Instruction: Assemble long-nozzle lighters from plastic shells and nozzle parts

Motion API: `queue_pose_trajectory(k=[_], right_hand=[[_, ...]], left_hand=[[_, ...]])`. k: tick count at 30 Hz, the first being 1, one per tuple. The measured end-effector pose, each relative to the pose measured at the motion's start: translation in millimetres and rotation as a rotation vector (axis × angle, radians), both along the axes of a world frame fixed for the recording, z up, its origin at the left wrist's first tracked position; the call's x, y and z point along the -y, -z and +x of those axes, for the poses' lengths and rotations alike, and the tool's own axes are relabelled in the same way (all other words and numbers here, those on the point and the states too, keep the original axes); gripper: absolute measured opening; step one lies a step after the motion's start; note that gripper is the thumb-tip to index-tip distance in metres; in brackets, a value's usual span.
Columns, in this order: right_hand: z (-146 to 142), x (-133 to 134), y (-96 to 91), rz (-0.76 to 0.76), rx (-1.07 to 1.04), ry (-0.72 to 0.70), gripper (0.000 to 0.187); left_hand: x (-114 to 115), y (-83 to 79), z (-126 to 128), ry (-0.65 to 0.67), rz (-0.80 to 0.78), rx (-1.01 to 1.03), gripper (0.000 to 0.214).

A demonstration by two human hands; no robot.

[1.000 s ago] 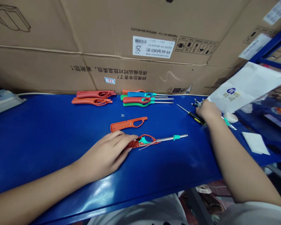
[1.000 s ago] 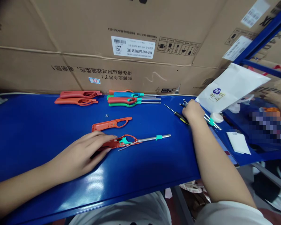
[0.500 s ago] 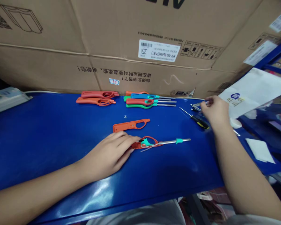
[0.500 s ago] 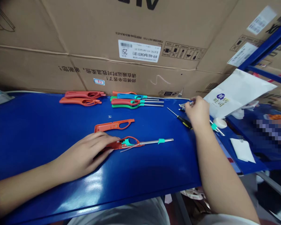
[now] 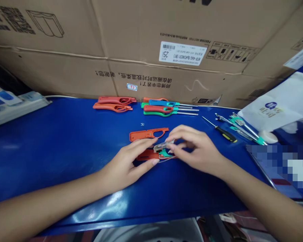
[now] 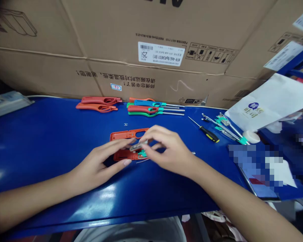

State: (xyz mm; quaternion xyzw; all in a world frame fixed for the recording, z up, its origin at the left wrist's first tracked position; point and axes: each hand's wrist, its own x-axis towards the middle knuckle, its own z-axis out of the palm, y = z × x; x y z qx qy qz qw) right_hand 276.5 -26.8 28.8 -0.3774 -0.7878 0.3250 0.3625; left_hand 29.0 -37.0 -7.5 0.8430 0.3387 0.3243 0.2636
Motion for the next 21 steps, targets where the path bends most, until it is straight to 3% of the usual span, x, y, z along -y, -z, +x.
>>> queue_pose_trajectory(k=[4, 9, 14, 18, 21], right_hand=[[-14, 18, -1.6, -0.038, 0.022, -0.186, 0.020], [-8, 19, -2.0, -0.138, 0.036, -0.016, 0.036], [1, 13, -7.4, -0.024, 0.279, -0.089, 0.016], [5, 6, 1.7, -0.012, 0.361, -0.230, 0.019], [5, 6, 14.2, -0.016, 0.432, -0.214, 0.012]], left_hand=[[0, -2.8, 2, 0.086, -0.070, 0.089, 0.023], [-1, -2.4, 3, 0.054, -0.230, 0.161, 0.016], [-3, -4.5, 6, 0.088, -0.552, 0.322, 0.024], [-4, -9.1, 7, 0.094, -0.606, 0.358, 0.028], [-5, -7.9, 6, 0.083, -0.609, 0.357, 0.030]])
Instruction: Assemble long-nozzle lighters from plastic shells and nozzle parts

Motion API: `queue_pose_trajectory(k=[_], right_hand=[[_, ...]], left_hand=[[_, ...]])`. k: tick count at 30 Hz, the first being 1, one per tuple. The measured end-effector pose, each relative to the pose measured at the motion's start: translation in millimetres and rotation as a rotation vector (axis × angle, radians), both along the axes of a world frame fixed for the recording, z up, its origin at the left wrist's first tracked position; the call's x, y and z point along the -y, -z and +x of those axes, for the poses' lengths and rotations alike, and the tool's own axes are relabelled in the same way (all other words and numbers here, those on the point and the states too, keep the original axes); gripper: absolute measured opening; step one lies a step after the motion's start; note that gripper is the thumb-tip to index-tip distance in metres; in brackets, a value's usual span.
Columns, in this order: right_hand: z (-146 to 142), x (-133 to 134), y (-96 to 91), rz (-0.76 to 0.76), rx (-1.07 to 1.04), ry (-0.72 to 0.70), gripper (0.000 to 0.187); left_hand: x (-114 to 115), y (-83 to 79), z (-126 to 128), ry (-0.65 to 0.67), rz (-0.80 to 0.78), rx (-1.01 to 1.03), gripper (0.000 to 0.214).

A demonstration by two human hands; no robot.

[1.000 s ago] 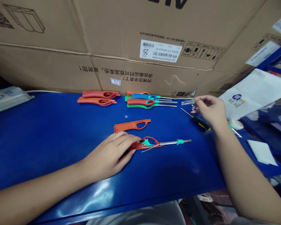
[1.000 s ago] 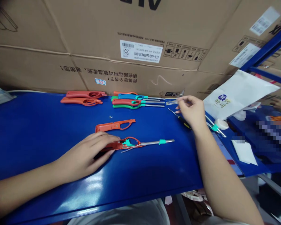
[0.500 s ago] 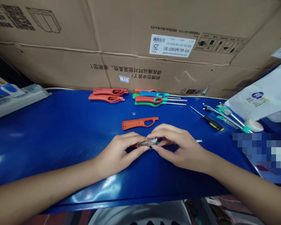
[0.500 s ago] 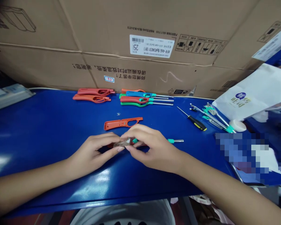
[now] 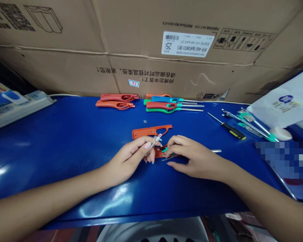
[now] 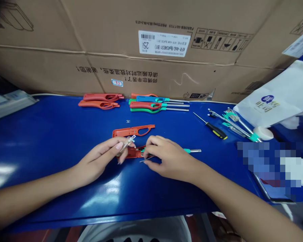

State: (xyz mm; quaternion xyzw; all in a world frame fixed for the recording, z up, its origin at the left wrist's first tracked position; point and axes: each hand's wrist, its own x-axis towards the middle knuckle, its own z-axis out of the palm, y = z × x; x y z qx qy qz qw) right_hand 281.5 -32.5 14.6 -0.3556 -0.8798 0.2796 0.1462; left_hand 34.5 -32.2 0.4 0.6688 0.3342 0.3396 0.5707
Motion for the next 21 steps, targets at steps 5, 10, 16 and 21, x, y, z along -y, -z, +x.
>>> queue_pose_trajectory(k=[5, 10, 16, 21], right_hand=[[-2.0, 4.8, 9.8, -0.009, 0.032, 0.090, 0.012], [-2.1, 7.3, 6.4, 0.044, 0.064, 0.087, 0.010], [-2.1, 7.5, 6.2, -0.117, -0.142, 0.314, 0.005], [-4.4, 5.4, 4.3, -0.571, -0.298, 0.468, 0.011]], left_hand=[[-0.4, 5.1, -5.2, -0.086, -0.011, -0.075, 0.034], [1.0, 3.1, -10.5, 0.016, 0.197, -0.216, 0.017], [-1.8, 4.8, -8.7, 0.123, 0.540, -0.322, 0.012], [-6.2, 5.2, -9.9, 0.091, 0.713, -0.465, 0.018]])
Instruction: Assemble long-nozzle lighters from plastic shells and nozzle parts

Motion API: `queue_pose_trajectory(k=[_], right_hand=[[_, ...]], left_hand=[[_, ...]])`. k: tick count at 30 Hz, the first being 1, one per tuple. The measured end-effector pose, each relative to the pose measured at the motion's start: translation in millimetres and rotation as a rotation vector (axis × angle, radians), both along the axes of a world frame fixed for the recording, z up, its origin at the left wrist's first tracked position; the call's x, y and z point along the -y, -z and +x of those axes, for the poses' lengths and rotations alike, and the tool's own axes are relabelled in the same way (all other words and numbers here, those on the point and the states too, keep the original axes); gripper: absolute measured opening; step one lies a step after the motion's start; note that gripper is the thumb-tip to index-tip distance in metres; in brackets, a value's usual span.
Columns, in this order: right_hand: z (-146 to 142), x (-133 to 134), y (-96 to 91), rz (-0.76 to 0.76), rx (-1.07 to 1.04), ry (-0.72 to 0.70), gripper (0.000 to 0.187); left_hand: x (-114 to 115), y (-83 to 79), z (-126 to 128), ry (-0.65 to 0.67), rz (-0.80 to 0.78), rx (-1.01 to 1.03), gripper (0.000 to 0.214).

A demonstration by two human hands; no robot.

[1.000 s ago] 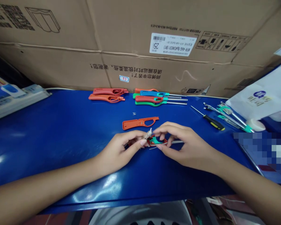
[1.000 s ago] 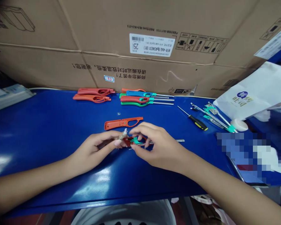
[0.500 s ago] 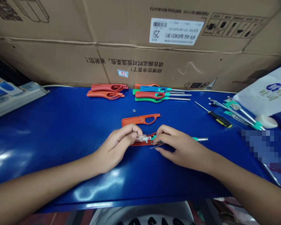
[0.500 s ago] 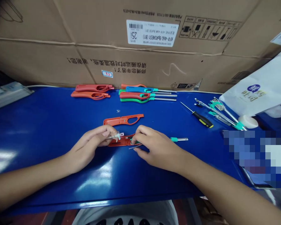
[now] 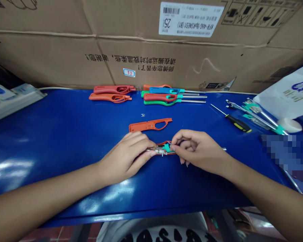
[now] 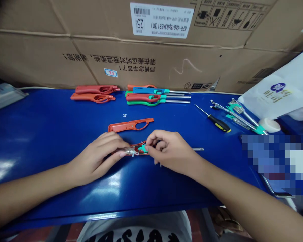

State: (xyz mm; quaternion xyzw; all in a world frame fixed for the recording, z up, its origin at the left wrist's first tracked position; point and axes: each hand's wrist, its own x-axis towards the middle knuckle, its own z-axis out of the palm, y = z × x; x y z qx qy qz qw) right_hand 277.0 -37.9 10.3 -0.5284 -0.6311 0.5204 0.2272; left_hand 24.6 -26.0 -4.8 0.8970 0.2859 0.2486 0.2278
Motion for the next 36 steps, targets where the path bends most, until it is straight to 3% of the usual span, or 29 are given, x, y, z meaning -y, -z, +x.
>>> queue_pose_trajectory(k=[3, 7, 15, 22, 25, 31, 36], right_hand=[[-1.8, -0.6, -2.6, -0.116, -0.124, 0.002, 0.018], [-1.6, -0.4, -2.4, -0.094, -0.126, -0.041, 0.027], [-4.2, -0.1, 1.1, 0.214, 0.006, -0.128, 0.013], [-4.7, -1.0, -1.1, 0.295, 0.039, -0.146, 0.010], [-2.8, -0.5, 0.6, 0.248, 0.015, -0.120, 0.009], [2.7, 0.0, 6.1, -0.006, -0.066, -0.108, 0.012], [0.8, -1.5, 5.6, 0.061, -0.042, -0.101, 0.020]], left_hand=[[-1.0, 0.5, -1.3, -0.053, 0.017, -0.022, 0.019], [-1.3, 1.9, -1.2, -0.051, -0.003, -0.023, 0.019], [-2.1, 3.7, -0.3, 0.004, -0.023, -0.024, 0.021], [-2.4, 3.7, 0.5, 0.022, -0.021, -0.011, 0.021], [-2.1, 3.9, -0.6, 0.003, -0.022, -0.007, 0.020], [2.2, -0.8, 1.5, -0.089, -0.020, 0.063, 0.017], [6.0, -3.5, 2.8, -0.184, -0.107, 0.092, 0.020]])
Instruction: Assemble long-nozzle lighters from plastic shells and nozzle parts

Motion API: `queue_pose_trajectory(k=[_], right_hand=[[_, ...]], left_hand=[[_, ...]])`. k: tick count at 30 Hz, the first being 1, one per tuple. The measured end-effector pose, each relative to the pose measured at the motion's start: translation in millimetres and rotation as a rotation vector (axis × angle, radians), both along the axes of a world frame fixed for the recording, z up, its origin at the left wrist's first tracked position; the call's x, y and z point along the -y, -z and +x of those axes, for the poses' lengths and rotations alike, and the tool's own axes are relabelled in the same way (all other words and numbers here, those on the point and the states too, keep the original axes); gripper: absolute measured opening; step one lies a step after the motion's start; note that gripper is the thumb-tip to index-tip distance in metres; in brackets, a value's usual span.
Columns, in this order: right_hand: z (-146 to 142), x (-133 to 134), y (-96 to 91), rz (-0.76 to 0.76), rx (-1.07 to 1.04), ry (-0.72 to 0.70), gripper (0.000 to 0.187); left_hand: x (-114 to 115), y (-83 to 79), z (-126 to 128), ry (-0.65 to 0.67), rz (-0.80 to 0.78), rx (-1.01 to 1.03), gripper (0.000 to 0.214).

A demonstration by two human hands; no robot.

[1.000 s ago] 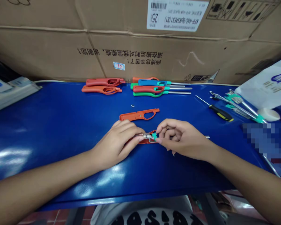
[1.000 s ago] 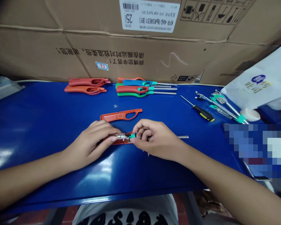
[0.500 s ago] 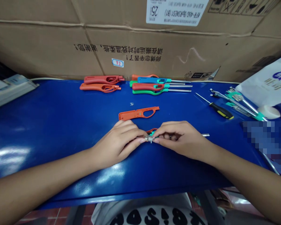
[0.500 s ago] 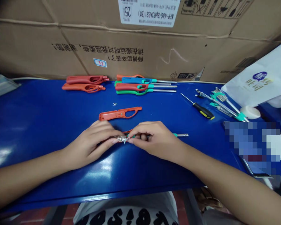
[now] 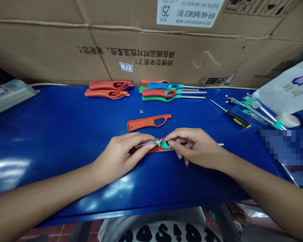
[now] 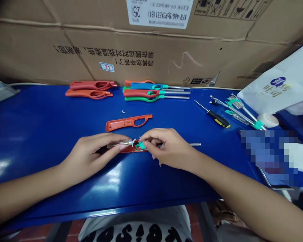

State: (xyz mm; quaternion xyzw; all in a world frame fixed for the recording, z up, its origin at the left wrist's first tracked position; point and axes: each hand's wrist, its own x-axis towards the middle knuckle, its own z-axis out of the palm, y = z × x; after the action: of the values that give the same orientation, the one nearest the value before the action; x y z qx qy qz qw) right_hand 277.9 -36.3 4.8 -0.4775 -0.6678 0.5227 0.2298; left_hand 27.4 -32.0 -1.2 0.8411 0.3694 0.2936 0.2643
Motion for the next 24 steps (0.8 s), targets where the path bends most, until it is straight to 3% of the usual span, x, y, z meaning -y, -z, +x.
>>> queue_pose_trajectory(k=[5, 11, 24], right_hand=[[-1.0, -2.4, -1.9, 0.120, 0.016, -0.021, 0.025], [-0.6, -4.2, -0.8, 0.342, 0.092, -0.101, 0.019], [2.3, -2.0, -2.0, 0.363, 0.116, -0.180, 0.020]], left_hand=[[0.8, -0.1, 0.3, -0.037, -0.049, 0.063, 0.017], [0.8, -0.9, 1.8, -0.013, -0.096, 0.107, 0.016], [0.5, -0.8, 2.3, 0.021, -0.072, 0.100, 0.015]])
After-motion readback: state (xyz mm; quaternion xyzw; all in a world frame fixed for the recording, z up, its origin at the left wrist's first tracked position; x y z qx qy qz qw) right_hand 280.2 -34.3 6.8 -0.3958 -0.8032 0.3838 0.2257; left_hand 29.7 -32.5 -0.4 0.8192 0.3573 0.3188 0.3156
